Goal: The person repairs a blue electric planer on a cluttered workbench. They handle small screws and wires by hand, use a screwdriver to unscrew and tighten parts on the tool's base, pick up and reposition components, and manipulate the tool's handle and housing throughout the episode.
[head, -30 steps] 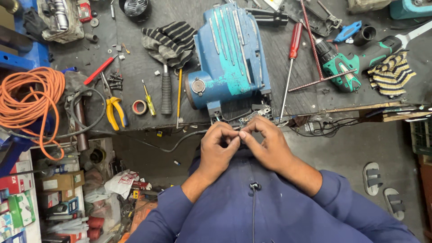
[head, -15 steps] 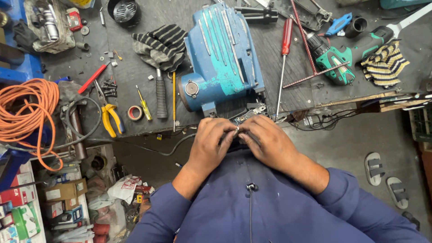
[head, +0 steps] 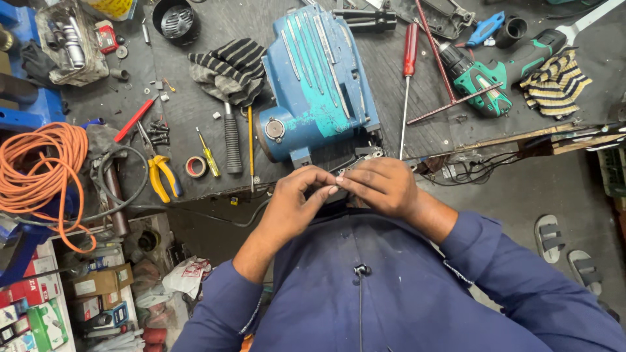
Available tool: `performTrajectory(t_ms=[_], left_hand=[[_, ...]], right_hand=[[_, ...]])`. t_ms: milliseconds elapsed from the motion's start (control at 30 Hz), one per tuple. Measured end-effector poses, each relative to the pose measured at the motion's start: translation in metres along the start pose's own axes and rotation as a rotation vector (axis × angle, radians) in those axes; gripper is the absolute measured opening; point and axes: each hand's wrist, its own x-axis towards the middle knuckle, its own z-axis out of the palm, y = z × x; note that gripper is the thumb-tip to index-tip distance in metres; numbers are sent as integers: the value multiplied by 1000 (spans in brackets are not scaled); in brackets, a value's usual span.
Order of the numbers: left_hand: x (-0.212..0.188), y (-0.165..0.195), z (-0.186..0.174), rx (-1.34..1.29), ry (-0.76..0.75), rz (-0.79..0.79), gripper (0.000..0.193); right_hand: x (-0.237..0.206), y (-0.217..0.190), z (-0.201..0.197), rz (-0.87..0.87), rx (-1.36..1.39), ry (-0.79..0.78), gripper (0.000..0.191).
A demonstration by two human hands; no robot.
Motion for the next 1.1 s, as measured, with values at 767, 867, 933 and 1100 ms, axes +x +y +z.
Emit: performTrajectory(t_ms=[767, 867, 933, 1100], left_hand=[[6, 21, -13, 365, -36, 149, 14], [5, 24, -15, 342, -92, -37, 14], [4, 23, -17, 309, -134, -175, 15], [2, 18, -20, 354, -143, 56, 14]], right_hand=[[5, 31, 0, -373, -201, -98, 21], [7, 29, 3, -382, -152, -129, 20], [7, 27, 4, -389, -126, -139, 21], [6, 20, 5, -310, -11, -174, 24]])
